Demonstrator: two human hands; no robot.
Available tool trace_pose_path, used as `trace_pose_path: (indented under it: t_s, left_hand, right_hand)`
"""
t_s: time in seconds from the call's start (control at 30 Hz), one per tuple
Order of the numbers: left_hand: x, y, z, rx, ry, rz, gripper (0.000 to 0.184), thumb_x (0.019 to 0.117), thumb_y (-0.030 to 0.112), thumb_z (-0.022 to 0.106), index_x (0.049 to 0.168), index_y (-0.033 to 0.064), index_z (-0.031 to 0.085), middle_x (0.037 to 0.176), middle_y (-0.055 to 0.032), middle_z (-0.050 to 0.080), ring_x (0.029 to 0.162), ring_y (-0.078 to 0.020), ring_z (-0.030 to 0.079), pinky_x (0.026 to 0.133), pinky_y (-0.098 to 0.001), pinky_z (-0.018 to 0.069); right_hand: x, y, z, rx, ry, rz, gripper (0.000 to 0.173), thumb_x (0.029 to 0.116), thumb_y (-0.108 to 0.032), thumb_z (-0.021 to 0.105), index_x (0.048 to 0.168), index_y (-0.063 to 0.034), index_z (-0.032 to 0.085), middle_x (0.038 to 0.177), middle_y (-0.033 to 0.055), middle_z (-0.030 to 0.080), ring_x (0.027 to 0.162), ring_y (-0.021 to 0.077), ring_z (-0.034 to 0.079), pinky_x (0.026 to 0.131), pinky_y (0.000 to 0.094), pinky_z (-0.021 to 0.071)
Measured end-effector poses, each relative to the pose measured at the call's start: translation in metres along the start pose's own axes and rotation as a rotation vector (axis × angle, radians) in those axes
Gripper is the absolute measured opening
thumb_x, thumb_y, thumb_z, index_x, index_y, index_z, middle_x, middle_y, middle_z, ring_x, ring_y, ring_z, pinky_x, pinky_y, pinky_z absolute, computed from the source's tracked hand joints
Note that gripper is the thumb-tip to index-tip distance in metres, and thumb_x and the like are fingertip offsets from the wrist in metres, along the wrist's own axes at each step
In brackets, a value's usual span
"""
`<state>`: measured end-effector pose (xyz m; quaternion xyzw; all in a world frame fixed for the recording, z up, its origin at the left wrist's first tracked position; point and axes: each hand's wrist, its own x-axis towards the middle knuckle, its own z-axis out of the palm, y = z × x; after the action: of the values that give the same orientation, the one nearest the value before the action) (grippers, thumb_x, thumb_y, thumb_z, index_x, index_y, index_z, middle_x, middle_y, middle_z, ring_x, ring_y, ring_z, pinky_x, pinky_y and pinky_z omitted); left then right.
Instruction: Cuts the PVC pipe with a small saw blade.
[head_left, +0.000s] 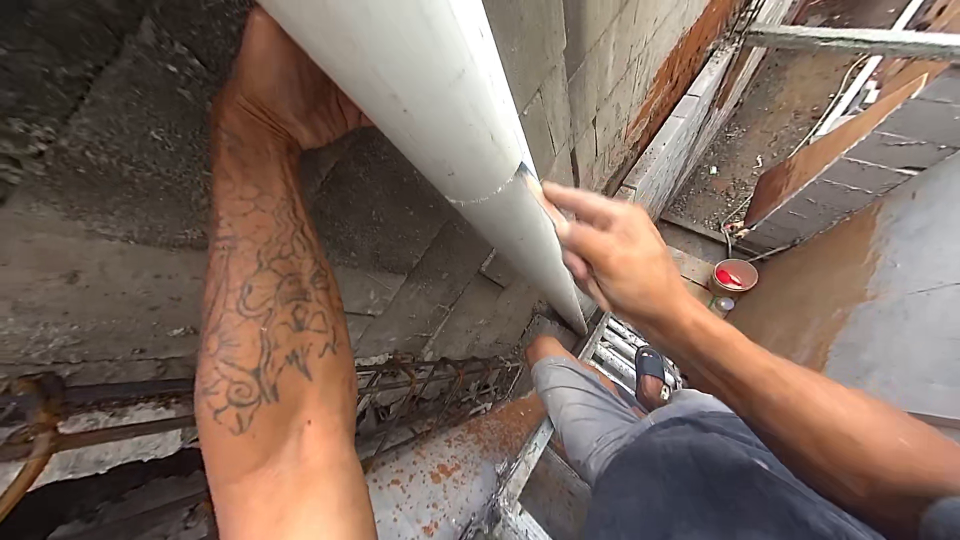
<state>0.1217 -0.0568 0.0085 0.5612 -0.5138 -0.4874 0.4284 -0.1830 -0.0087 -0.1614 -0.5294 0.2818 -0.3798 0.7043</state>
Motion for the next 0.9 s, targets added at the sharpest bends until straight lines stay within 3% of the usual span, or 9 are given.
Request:
trace_pose_path:
  t_s: [0.17, 0.23, 0.3, 0.37, 0.47, 0.6, 0.73, 0.83, 0.9]
  left_hand:
    - [0.002, -0.003, 0.003, 0.020, 0.015, -0.002, 0.063, 0.1089, 0.043, 0.002, 0.099, 0.0224, 0.061, 0.090, 0.0027, 0.074, 0.083, -0.0100, 0.072, 0.071, -0.0286, 0.0619]
    - [0.000, -0.001, 0.004, 0.020, 0.027, 0.010, 0.062, 0.1090, 0.042, 0.003, 0.099, 0.0221, 0.061, 0.091, 0.0019, 0.073, 0.084, -0.0109, 0.072, 0.071, -0.0297, 0.0618]
    - [0.002, -0.001, -0.002, 0.006, 0.017, 0.010, 0.067, 0.1071, 0.041, -0.003, 0.100, 0.0225, 0.061, 0.091, 0.0011, 0.074, 0.084, -0.0118, 0.073, 0.073, -0.0312, 0.0621]
    - [0.005, -0.001, -0.004, -0.011, -0.004, 0.015, 0.067, 0.1072, 0.042, -0.002, 0.101, 0.0229, 0.062, 0.092, 0.0009, 0.075, 0.086, -0.0121, 0.073, 0.075, -0.0320, 0.0620]
    - [0.002, -0.003, 0.002, 0.004, 0.012, 0.005, 0.063, 0.1093, 0.045, 0.004, 0.103, 0.0204, 0.062, 0.093, -0.0009, 0.074, 0.086, -0.0139, 0.073, 0.072, -0.0325, 0.0632]
    - [0.004, -0.004, -0.005, -0.001, 0.007, 0.024, 0.065, 0.1072, 0.038, 0.000, 0.100, 0.0225, 0.062, 0.091, 0.0012, 0.075, 0.084, -0.0116, 0.072, 0.075, -0.0313, 0.0619]
    - [0.002, -0.005, 0.001, 0.034, 0.011, 0.016, 0.059, 0.1101, 0.040, 0.007, 0.100, 0.0211, 0.062, 0.089, 0.0015, 0.074, 0.082, -0.0110, 0.073, 0.071, -0.0296, 0.0625]
    - [0.003, -0.004, -0.004, 0.013, 0.028, 0.033, 0.065, 0.1076, 0.039, -0.001, 0.099, 0.0225, 0.061, 0.090, 0.0019, 0.074, 0.085, -0.0117, 0.072, 0.074, -0.0314, 0.0617]
    - [0.005, -0.005, -0.004, -0.007, 0.035, 0.029, 0.066, 0.1073, 0.039, -0.003, 0.101, 0.0228, 0.061, 0.091, 0.0021, 0.074, 0.085, -0.0117, 0.072, 0.075, -0.0317, 0.0616]
  right_hand:
    - [0.008, 0.002, 0.001, -0.006, 0.039, 0.001, 0.045, 0.1033, -0.006, 0.047, 0.148, -0.0059, 0.054, 0.055, 0.0002, 0.048, 0.037, 0.0063, 0.036, 0.033, 0.0216, 0.0327]
    - [0.012, -0.003, 0.006, 0.002, 0.013, -0.021, 0.047, 0.1047, -0.009, 0.045, 0.151, -0.0100, 0.052, 0.054, 0.0027, 0.046, 0.034, 0.0087, 0.034, 0.030, 0.0230, 0.0301]
    - [-0.010, 0.001, -0.002, -0.027, 0.009, -0.006, 0.049, 0.1040, -0.012, 0.045, 0.152, -0.0171, 0.053, 0.054, 0.0019, 0.046, 0.035, 0.0084, 0.037, 0.032, 0.0229, 0.0340]
    - [-0.014, 0.006, -0.008, -0.018, 0.042, -0.010, 0.047, 0.1018, -0.008, 0.048, 0.148, -0.0119, 0.057, 0.054, -0.0011, 0.049, 0.037, 0.0049, 0.037, 0.034, 0.0201, 0.0335]
    - [0.014, 0.002, 0.005, 0.008, 0.026, -0.025, 0.046, 0.1038, -0.006, 0.046, 0.150, -0.0055, 0.052, 0.055, 0.0002, 0.048, 0.035, 0.0064, 0.036, 0.031, 0.0217, 0.0325]
    - [-0.011, 0.007, -0.002, -0.037, 0.027, -0.006, 0.049, 0.1025, -0.012, 0.047, 0.151, -0.0175, 0.054, 0.055, 0.0004, 0.048, 0.036, 0.0077, 0.038, 0.034, 0.0229, 0.0357]
    - [0.017, 0.004, 0.005, -0.023, 0.021, -0.048, 0.046, 0.1031, -0.006, 0.047, 0.149, -0.0052, 0.053, 0.055, 0.0003, 0.049, 0.035, 0.0060, 0.037, 0.032, 0.0214, 0.0334]
    - [-0.001, 0.005, -0.002, -0.029, -0.001, -0.034, 0.049, 0.1034, -0.012, 0.046, 0.152, -0.0147, 0.052, 0.055, 0.0014, 0.046, 0.036, 0.0089, 0.036, 0.033, 0.0243, 0.0349]
    - [-0.013, 0.007, -0.010, -0.043, 0.021, -0.024, 0.049, 0.1015, -0.010, 0.048, 0.149, -0.0138, 0.056, 0.054, -0.0010, 0.049, 0.036, 0.0055, 0.038, 0.034, 0.0211, 0.0362]
